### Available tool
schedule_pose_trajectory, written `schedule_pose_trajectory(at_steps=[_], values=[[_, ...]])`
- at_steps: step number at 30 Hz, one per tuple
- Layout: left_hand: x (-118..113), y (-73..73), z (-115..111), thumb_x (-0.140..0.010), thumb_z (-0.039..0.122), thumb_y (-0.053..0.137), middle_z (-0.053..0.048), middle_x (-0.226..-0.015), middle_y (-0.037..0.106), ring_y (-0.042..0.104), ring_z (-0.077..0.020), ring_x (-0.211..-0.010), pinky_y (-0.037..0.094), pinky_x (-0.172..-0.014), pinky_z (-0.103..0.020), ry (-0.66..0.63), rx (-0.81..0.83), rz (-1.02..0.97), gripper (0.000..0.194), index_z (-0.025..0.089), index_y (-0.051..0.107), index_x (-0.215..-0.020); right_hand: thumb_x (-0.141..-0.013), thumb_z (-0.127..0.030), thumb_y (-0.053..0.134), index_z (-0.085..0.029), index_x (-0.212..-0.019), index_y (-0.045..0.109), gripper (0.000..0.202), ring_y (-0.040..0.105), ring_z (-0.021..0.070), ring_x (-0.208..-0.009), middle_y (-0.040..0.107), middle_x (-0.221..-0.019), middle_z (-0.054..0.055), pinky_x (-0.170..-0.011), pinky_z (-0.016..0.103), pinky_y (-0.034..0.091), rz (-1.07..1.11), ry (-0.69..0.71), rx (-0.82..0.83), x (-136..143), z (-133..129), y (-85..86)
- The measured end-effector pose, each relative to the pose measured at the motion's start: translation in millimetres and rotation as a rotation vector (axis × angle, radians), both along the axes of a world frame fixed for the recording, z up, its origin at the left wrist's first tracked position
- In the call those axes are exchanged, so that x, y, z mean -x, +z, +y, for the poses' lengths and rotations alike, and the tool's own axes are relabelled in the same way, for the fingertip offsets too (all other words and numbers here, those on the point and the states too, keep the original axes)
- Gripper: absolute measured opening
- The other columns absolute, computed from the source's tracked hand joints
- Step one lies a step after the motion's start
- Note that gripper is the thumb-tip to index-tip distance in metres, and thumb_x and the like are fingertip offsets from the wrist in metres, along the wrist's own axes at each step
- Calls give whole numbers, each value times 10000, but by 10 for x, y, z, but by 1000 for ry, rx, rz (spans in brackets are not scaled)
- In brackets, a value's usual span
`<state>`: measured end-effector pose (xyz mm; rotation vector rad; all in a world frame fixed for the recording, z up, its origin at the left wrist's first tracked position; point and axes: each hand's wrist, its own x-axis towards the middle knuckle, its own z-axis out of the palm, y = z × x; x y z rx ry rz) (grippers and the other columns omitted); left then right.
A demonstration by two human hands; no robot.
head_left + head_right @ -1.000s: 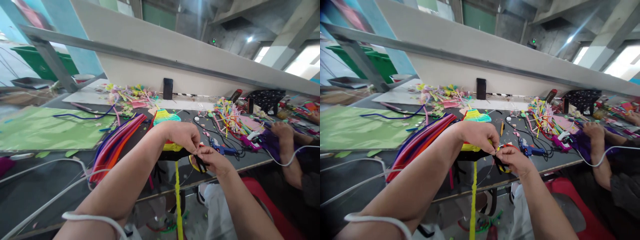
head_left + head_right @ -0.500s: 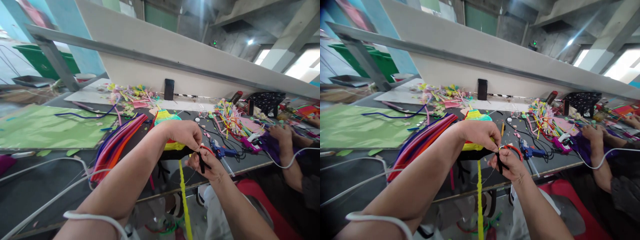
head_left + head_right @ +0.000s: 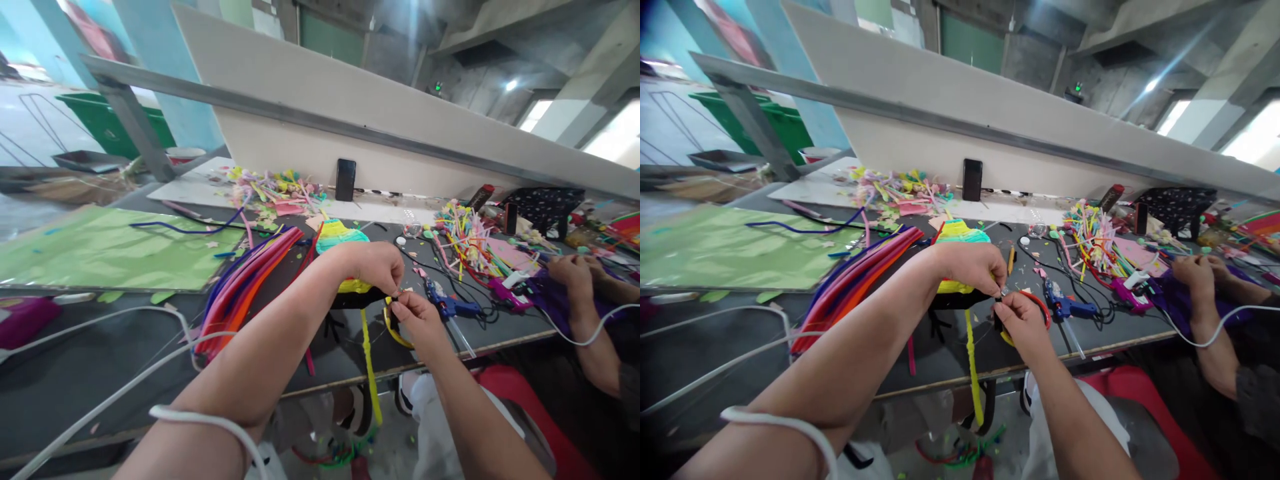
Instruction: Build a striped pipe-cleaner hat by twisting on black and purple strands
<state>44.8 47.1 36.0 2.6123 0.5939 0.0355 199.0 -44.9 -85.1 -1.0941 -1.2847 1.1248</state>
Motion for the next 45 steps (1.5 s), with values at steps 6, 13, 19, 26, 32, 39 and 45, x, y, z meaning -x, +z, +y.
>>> schedule_pose_trajectory(at_steps=[6, 13, 19, 26, 32, 39, 45], values=[[-74, -75, 13, -683, 265, 624, -6, -709, 687, 565, -104, -646, 380, -575, -185, -12, -7, 42, 169, 153, 716, -772, -655, -408, 755, -169, -699, 634, 272, 510, 117, -613, 631, -661, 2, -585, 244, 372, 9, 20, 122, -80, 55, 48], [74, -62, 203, -831, 377, 528, -93, -1108, 635, 588, -106, -847, 450, -761, -230, 431, 85, -721, 441, 142, 556, -1203, -592, -388, 799, -166, -628, 629, 282, 481, 95, -511, 605, -575, -6, -482, 220, 351, 224, -88, 196, -368, 214, 66], [304, -362, 280, -780, 383, 606, -48, -883, 634, 576, -87, -591, 448, -540, -208, 937, 493, -974, 297, 141, 620, -951, -554, -366, 827, -172, -618, 641, 276, 525, 87, -586, 597, -589, -23, -600, 206, 431, 398, -149, 69, -501, 280, 180], [277, -733, -234, -745, 430, 666, -62, -827, 669, 599, -105, -648, 463, -611, -213, 811, 887, -1192, 348, 126, 673, -914, -571, -345, 821, -191, -626, 632, 250, 504, 98, -582, 579, -600, -33, -604, 247, 446, 515, -192, -20, -402, 282, 181], [256, -930, -276, -748, 403, 686, -72, -716, 663, 584, -107, -610, 454, -586, -210, 641, 964, -1256, 318, 87, 654, -762, -588, -347, 808, -191, -632, 654, 224, 495, 88, -595, 587, -616, -31, -597, 224, 413, 470, -189, -58, -372, 320, 92], [370, -975, -307, -744, 348, 703, -52, -791, 650, 649, -181, -776, 523, -760, -327, 554, 1203, -1280, 258, 112, 640, -828, -532, -342, 823, -192, -627, 657, 243, 512, 109, -593, 604, -607, -20, -593, 245, 412, 464, -221, -16, -296, 291, 134], [398, -989, -361, -765, 325, 682, -29, -763, 603, 623, -144, -738, 507, -763, -297, 439, 1163, -1283, 212, 126, 614, -791, -558, -344, 813, -188, -658, 652, 245, 526, 102, -598, 622, -631, -20, -616, 243, 420, 471, -185, 20, -264, 247, 129]])
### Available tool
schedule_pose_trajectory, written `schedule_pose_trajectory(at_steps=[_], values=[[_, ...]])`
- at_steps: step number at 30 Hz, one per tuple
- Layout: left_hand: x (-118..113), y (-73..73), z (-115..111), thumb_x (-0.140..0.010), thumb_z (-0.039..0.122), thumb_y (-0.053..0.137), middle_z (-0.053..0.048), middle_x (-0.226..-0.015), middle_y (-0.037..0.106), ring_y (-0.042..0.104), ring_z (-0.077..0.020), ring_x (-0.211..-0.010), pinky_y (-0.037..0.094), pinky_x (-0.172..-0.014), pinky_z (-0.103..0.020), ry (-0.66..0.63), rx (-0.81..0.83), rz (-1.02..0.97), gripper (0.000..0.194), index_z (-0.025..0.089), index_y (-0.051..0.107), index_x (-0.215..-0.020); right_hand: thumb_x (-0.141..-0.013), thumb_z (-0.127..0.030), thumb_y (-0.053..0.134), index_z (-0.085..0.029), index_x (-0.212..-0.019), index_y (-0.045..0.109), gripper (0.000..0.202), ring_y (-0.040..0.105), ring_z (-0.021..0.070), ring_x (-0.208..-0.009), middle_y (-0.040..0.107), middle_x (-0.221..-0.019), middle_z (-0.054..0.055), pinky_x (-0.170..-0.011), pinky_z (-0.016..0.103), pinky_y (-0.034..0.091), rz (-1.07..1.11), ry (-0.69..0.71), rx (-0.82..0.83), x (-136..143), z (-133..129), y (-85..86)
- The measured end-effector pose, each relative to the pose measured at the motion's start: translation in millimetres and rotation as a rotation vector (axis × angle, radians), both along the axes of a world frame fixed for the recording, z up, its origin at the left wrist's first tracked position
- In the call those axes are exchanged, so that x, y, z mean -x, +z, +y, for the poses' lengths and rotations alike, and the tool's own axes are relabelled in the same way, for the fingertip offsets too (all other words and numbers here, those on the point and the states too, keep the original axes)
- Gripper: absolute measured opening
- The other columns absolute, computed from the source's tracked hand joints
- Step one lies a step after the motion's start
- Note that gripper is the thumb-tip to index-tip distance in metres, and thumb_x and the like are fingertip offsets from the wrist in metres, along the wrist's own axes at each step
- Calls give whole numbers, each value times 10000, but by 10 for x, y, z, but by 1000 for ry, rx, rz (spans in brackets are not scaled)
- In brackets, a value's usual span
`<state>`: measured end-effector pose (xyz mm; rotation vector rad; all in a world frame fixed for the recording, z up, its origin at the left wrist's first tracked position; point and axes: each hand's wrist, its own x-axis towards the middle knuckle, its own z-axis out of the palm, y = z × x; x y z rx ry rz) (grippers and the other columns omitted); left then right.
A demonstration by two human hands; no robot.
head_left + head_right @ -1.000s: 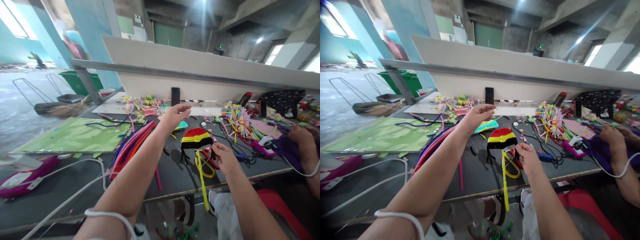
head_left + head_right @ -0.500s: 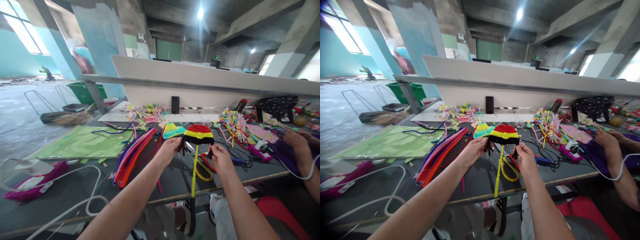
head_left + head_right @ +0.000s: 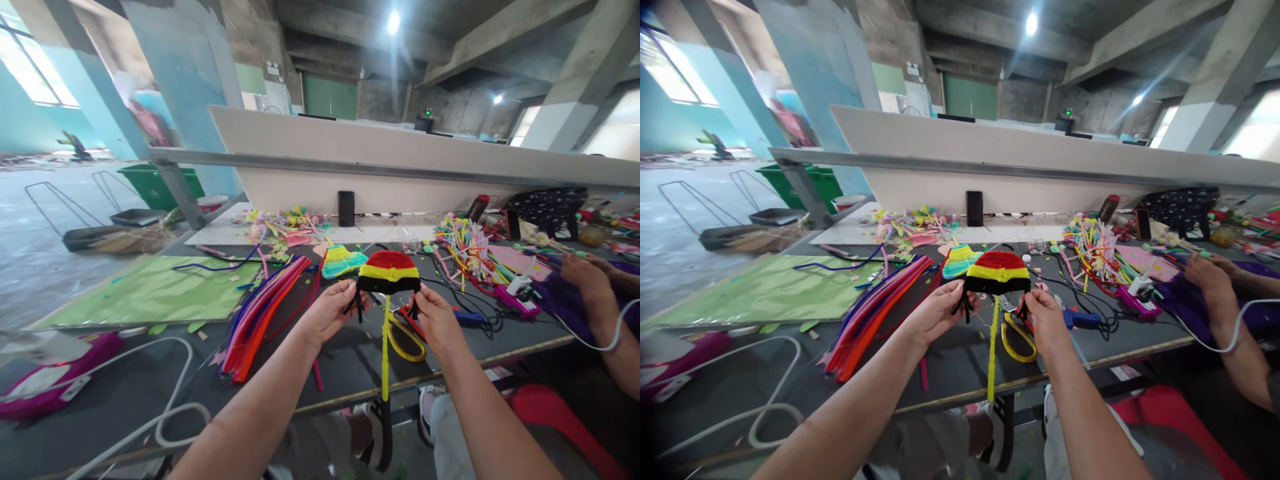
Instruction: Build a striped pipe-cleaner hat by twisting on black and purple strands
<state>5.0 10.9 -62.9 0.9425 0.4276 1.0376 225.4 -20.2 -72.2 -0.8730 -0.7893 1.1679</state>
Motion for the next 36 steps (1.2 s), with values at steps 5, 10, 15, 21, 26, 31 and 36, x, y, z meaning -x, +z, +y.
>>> schedule_pose_trajectory(at_steps=[5, 10, 15, 21, 26, 31, 36], values=[[-35, -22, -9, -770, 307, 673, -6, -712, 559, 565, -103, -651, 469, -683, -242, 53, -23, -16, 195, 138, 575, -765, -514, -302, 839, -193, -654, 650, 259, 522, 90, -596, 626, -627, -31, -610, 224, 414, 56, -2, 23, 28, 4, -45], [-120, -26, -23, -808, 319, 627, 7, -654, 518, 505, -83, -616, 411, -627, -206, 210, -122, -29, 225, 137, 547, -704, -534, -325, 830, -205, -663, 651, 251, 503, 92, -592, 605, -607, -38, -602, 228, 399, 55, -16, -26, 88, 9, -97], [-153, -55, -18, -818, 348, 609, 16, -637, 515, 495, -78, -617, 387, -622, -197, 294, -151, -32, 252, 147, 536, -684, -564, -360, 810, -204, -672, 645, 251, 497, 98, -612, 594, -610, -33, -611, 232, 389, 44, -37, -37, 142, 13, -118], [-85, -104, 29, -771, 393, 649, -12, -716, 621, 529, -88, -637, 390, -610, -191, 283, -109, 184, 251, 145, 609, -762, -547, -386, 814, -198, -622, 632, 272, 487, 98, -583, 581, -606, -35, -585, 241, 381, -3, -106, -19, 113, 45, -127], [-65, -184, 69, -721, 356, 699, -11, -640, 611, 445, -62, -503, 308, -473, -180, 329, -146, 368, 235, 132, 628, -710, -590, -379, 791, -191, -657, 656, 241, 506, 118, -577, 602, -615, -20, -569, 257, 371, -95, -114, 13, 86, 37, -212], [-77, -300, 123, -700, 355, 710, -33, -625, 636, 504, -77, -481, 356, -472, -194, 299, -85, 339, 246, 124, 625, -692, -660, -388, 744, -190, -644, 641, 224, 447, 97, -535, 591, -589, -29, -537, 247, 317, -177, -153, 24, 154, 8, -281], [-68, -338, 142, -645, 324, 755, -31, -593, 634, 583, -112, -501, 451, -522, -220, 251, 84, 302, 263, 123, 586, -664, -680, -387, 723, -182, -615, 628, 235, 451, 96, -558, 590, -591, -24, -548, 239, 320, -220, -184, 30, 194, 6, -296]])
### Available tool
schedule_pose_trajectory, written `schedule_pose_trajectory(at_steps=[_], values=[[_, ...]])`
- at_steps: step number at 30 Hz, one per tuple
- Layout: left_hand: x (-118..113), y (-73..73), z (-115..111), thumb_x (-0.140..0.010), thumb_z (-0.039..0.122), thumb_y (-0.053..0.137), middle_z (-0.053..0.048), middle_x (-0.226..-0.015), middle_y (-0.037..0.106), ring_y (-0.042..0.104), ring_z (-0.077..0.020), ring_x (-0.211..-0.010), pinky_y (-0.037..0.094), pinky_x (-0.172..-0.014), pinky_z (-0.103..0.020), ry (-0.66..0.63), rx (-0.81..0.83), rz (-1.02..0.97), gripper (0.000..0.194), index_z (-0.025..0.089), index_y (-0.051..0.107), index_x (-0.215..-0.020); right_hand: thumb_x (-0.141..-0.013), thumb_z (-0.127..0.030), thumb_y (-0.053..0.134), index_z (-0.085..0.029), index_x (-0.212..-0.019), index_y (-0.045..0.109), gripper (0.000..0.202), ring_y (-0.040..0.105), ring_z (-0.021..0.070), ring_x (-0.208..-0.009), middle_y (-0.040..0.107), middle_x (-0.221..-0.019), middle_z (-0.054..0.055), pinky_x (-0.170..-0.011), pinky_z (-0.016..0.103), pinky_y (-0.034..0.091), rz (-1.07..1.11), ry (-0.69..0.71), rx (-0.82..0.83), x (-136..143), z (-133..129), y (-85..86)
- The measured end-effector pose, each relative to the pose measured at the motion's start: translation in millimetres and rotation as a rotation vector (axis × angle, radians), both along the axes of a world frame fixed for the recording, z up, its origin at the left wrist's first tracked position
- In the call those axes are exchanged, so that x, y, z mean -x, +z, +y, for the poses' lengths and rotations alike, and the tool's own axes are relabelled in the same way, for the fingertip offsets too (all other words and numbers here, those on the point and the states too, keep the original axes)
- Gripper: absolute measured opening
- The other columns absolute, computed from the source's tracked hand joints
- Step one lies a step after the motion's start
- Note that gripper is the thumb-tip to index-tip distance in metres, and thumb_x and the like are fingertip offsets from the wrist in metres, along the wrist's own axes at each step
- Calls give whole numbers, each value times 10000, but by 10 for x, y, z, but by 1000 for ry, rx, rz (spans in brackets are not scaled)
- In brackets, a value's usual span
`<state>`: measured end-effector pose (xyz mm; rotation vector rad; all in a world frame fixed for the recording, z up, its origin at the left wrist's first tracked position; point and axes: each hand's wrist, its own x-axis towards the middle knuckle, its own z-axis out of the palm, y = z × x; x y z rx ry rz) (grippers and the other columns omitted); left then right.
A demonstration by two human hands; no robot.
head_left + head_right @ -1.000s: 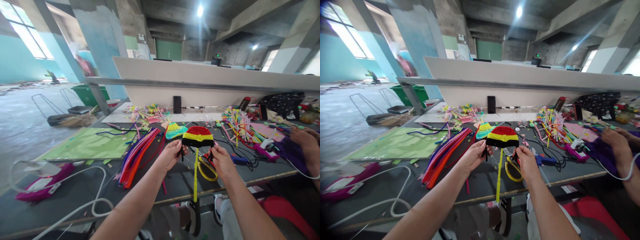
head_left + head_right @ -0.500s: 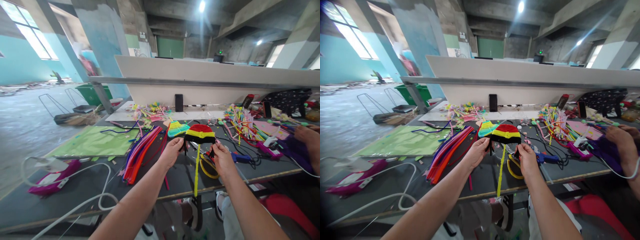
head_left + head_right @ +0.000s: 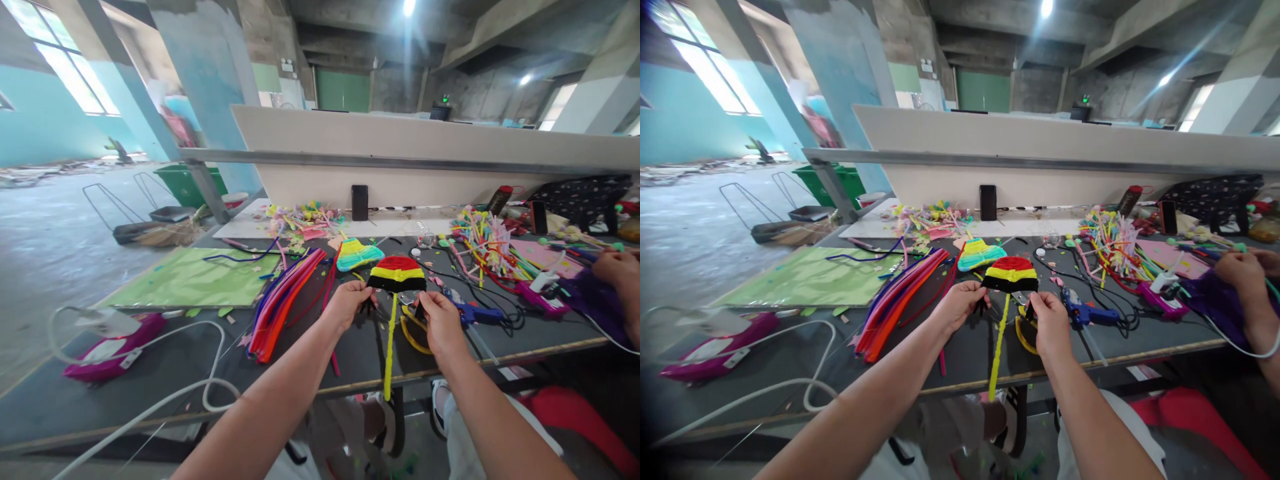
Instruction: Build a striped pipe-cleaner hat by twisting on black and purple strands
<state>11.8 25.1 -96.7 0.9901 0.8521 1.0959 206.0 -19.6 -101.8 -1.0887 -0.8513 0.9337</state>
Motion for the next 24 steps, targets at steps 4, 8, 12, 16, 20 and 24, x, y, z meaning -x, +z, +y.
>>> schedule_pose_trajectory(at_steps=[4, 8, 12, 16, 20, 24], values=[[46, 56, -13, -678, 276, 743, -67, -678, 666, 625, -128, -566, 501, -564, -240, -59, 78, 18, 221, 106, 603, -696, -611, -398, 766, -173, -626, 654, 251, 467, 101, -524, 614, -581, -16, -516, 244, 326, 3, 81, 85, -59, 24, 35], [59, 89, -26, -738, 196, 691, -91, -751, 681, 664, -157, -667, 539, -638, -278, -72, 125, -38, 139, 102, 591, -755, -529, -348, 818, -171, -739, 701, 298, 554, 124, -581, 678, -678, 8, -542, 245, 390, 93, 158, 121, -117, 33, 60], [23, 85, -48, -770, 174, 658, -93, -739, 679, 682, -192, -694, 556, -672, -340, -107, 147, -123, 134, 118, 536, -763, -492, -316, 843, -166, -721, 698, 310, 584, 127, -592, 680, -652, 10, -563, 243, 434, 157, 164, 123, -119, 14, 80], [16, 106, -71, -775, 181, 655, -99, -793, 685, 688, -202, -731, 559, -699, -363, -120, 135, -146, 136, 121, 534, -788, -501, -302, 845, -165, -677, 686, 274, 592, 127, -585, 673, -632, 11, -564, 246, 453, 178, 164, 116, -134, -9, 146], [81, 174, -83, -756, 221, 689, -97, -882, 693, 684, -187, -776, 553, -710, -330, -160, 74, -164, 217, 135, 588, -929, -542, -263, 834, -169, -726, 705, 243, 623, 131, -641, 696, -696, 19, -631, 256, 489, 276, 318, 159, -193, -58, 238], [149, 261, -91, -776, 361, 669, -122, -995, 696, 685, -209, -794, 551, -660, -312, -199, 25, -155, 382, 157, 604, -1093, -575, -233, 822, -173, -729, 707, 202, 636, 127, -682, 704, -730, 20, -667, 247, 494, 289, 463, 187, -195, -124, 263]])
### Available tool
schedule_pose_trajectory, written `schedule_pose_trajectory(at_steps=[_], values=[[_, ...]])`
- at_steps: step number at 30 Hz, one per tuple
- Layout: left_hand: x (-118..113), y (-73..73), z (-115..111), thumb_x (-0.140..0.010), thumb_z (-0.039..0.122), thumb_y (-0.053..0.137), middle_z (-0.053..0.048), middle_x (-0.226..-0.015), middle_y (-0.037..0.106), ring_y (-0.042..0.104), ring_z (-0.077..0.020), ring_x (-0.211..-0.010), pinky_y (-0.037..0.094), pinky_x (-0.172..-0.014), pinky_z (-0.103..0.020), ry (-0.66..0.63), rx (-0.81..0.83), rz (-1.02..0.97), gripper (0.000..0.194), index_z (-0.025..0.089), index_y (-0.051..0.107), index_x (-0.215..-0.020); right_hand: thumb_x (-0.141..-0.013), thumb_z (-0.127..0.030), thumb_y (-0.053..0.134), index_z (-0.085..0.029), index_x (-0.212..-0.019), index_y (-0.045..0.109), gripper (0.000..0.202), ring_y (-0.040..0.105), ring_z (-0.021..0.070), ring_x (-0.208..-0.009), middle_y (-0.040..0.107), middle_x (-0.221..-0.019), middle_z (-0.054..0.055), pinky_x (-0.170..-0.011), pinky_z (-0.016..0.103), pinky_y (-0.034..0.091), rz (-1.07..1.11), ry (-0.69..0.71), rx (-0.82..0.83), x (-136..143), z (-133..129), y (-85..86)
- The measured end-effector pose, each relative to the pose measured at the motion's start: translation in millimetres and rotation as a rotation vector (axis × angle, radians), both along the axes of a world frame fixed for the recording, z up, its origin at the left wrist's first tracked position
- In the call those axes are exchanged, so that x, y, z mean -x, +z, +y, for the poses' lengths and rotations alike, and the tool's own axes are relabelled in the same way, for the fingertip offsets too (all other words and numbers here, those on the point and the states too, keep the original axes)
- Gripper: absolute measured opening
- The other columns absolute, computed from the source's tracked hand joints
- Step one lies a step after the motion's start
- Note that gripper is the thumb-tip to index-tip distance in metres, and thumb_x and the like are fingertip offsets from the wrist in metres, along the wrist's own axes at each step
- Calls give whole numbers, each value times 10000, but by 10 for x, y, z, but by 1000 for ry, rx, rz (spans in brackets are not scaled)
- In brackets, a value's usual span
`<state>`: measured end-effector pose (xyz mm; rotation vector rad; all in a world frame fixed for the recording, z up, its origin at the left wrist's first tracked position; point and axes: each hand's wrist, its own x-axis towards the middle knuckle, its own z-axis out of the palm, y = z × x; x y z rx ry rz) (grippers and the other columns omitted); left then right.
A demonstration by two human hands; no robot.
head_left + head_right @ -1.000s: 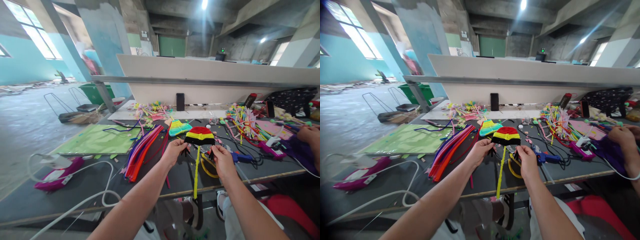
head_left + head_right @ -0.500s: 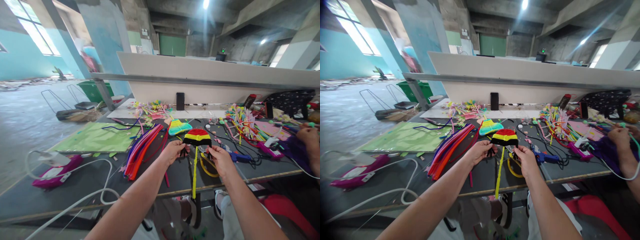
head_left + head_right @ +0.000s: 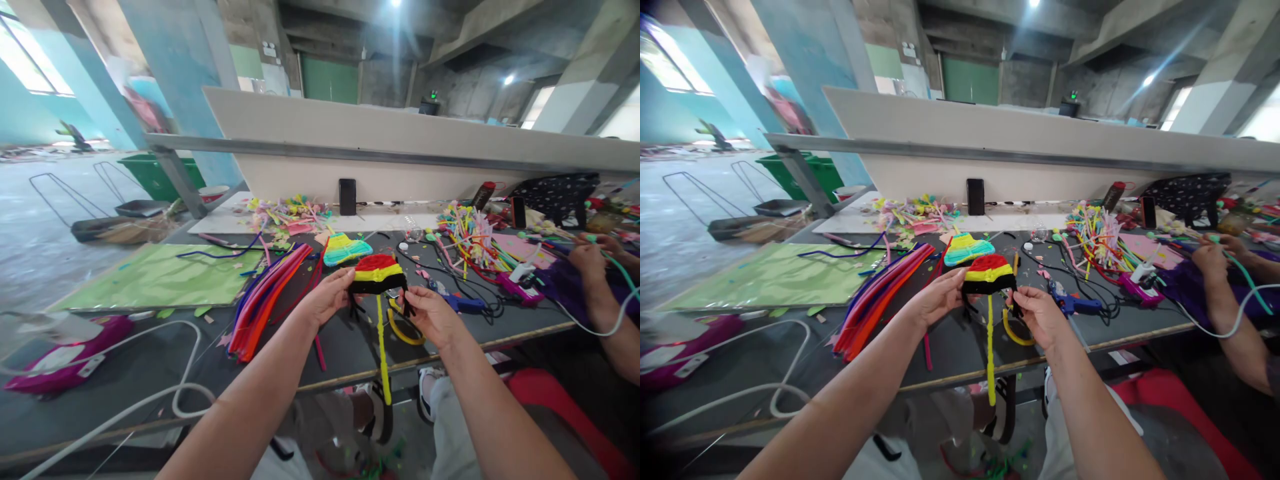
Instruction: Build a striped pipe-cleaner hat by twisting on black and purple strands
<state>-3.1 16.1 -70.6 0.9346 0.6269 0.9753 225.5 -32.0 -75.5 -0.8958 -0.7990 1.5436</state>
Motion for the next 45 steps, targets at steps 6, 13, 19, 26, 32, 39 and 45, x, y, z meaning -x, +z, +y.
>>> schedule_pose_trajectory(at_steps=[6, 13, 19, 26, 32, 39, 45], values=[[53, 84, -3, -730, 352, 719, -167, -1060, 688, 657, -265, -977, 517, -853, -348, -27, 63, -13, 426, 79, 661, -1052, -563, -241, 824, -162, -685, 694, 194, 617, 119, -642, 681, -683, 16, -632, 227, 474, -73, 48, -5, 36, -38, 10], [90, 100, -1, -690, 281, 757, -112, -941, 728, 694, -218, -816, 527, -758, -291, -21, 23, 67, 333, 114, 701, -973, -537, -318, 831, -161, -590, 649, 246, 538, 95, -544, 622, -562, -12, -569, 227, 403, -185, -16, -18, 57, -3, -61], [93, 130, -6, -691, 250, 748, -126, -910, 731, 697, -203, -765, 535, -708, -257, -30, 25, 137, 327, 87, 710, -972, -598, -387, 795, -167, -773, 703, 296, 592, 132, -668, 695, -734, 32, -654, 256, 421, -229, 9, -36, 61, -9, -32], [201, 192, 29, -692, 262, 737, -143, -941, 725, 698, -229, -755, 554, -684, -287, 142, 56, 41, 374, 76, 694, -1013, -662, -358, 726, -214, -922, 682, 300, 572, 174, -712, 670, -824, 31, -689, 320, 430, -857, -126, -230, -95, -7, -123], [235, 183, 62, -704, 275, 713, -149, -939, 723, 699, -238, -742, 560, -647, -285, 165, 43, -3, 392, 59, 678, -1029, -626, -210, 741, -171, -1177, 582, 575, 483, 292, -1141, 576, -1186, 138, -985, 427, 344, -1585, -2, -444, 66, -137, -245], [256, 228, 39, -738, 248, 665, -128, -913, 730, 698, -211, -727, 559, -656, -258, 131, 65, -104, 329, 62, 682, -1009, -771, -274, 605, -219, -1199, 546, 435, 490, 262, -1153, 570, -1182, 99, -972, 395, 369, -1742, 68, -469, -80, -117, -192], [286, 205, 44, -730, 243, 665, -119, -902, 733, 698, -212, -724, 560, -662, -266, 189, 64, -152, 342, 72, 678, -1026, -684, -174, 633, -180, -1196, 548, 519, 555, 258, -1060, 575, -1129, 135, -877, 351, 429, -1733, -33, -385, -124, -101, -266]])
